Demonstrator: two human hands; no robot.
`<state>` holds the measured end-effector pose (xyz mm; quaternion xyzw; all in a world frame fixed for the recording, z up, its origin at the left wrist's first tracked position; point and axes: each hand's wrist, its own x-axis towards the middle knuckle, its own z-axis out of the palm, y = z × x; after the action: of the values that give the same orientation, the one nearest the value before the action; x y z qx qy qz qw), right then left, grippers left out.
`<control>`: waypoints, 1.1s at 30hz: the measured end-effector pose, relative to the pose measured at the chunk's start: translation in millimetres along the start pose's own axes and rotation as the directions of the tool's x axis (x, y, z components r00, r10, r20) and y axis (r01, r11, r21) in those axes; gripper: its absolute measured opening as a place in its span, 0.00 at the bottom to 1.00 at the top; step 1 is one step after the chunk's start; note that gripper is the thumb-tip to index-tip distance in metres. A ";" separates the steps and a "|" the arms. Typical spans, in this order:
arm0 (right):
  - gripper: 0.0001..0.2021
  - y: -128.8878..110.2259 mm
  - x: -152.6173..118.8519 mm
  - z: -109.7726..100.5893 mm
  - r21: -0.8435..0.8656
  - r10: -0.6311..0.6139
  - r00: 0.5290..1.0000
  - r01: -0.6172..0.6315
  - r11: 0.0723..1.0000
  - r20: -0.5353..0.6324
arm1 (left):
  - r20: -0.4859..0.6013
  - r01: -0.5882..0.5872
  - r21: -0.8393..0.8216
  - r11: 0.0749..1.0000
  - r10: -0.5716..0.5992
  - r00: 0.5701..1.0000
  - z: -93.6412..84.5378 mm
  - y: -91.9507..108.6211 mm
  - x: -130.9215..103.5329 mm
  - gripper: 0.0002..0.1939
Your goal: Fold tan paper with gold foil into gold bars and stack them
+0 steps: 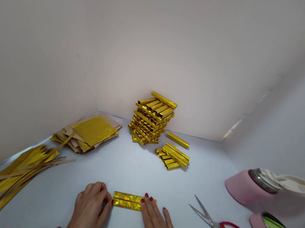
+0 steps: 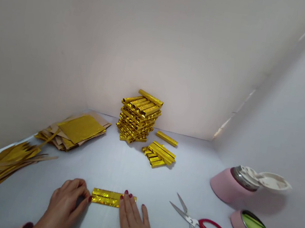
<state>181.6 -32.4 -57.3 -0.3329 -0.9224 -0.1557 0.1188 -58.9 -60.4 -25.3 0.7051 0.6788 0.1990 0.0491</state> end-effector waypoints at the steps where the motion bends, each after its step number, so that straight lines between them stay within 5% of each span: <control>1: 0.27 0.0 1.1 -1.5 -0.014 -0.003 1.000 0.003 1.000 -0.005 | -0.003 -0.005 0.018 1.000 0.005 1.000 0.2 -0.1 -0.5 0.10; 3: 0.25 -0.3 3.3 -4.0 -0.038 -0.013 1.000 0.012 0.999 -0.016 | -0.074 -0.041 0.054 0.998 0.045 0.996 1.6 1.4 -1.7 0.09; 6: 0.24 -0.6 5.3 -6.0 -0.072 -0.028 0.999 0.026 0.997 -0.035 | -0.199 -0.278 0.146 0.949 0.304 0.932 6.7 9.3 -2.3 0.15; 9: 0.24 -0.9 6.5 -7.0 -0.091 -0.042 0.998 0.038 0.995 -0.040 | -0.128 -0.518 0.240 0.821 0.556 0.821 14.4 20.2 -0.5 0.24; 11: 0.24 -1.2 7.4 -7.8 -0.081 -0.043 0.999 0.041 0.996 -0.022 | -0.058 -0.582 0.256 0.772 0.613 0.788 19.4 24.8 1.0 0.31; 21: 0.29 4.2 0.3 -22.1 0.180 0.096 0.963 -0.144 0.973 0.253 | -0.002 -0.595 0.279 0.753 0.621 0.784 23.8 24.7 -0.5 0.33; 33: 0.28 -2.0 -11.0 -40.8 0.193 0.372 0.804 -0.502 0.843 0.464 | 0.008 -0.587 0.196 0.785 0.598 0.802 40.8 18.0 -0.3 0.32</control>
<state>193.3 -55.2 -23.6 -0.5411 -0.8356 0.0944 0.0062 -27.8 -53.8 -56.7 0.8781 0.4400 0.1585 -0.1014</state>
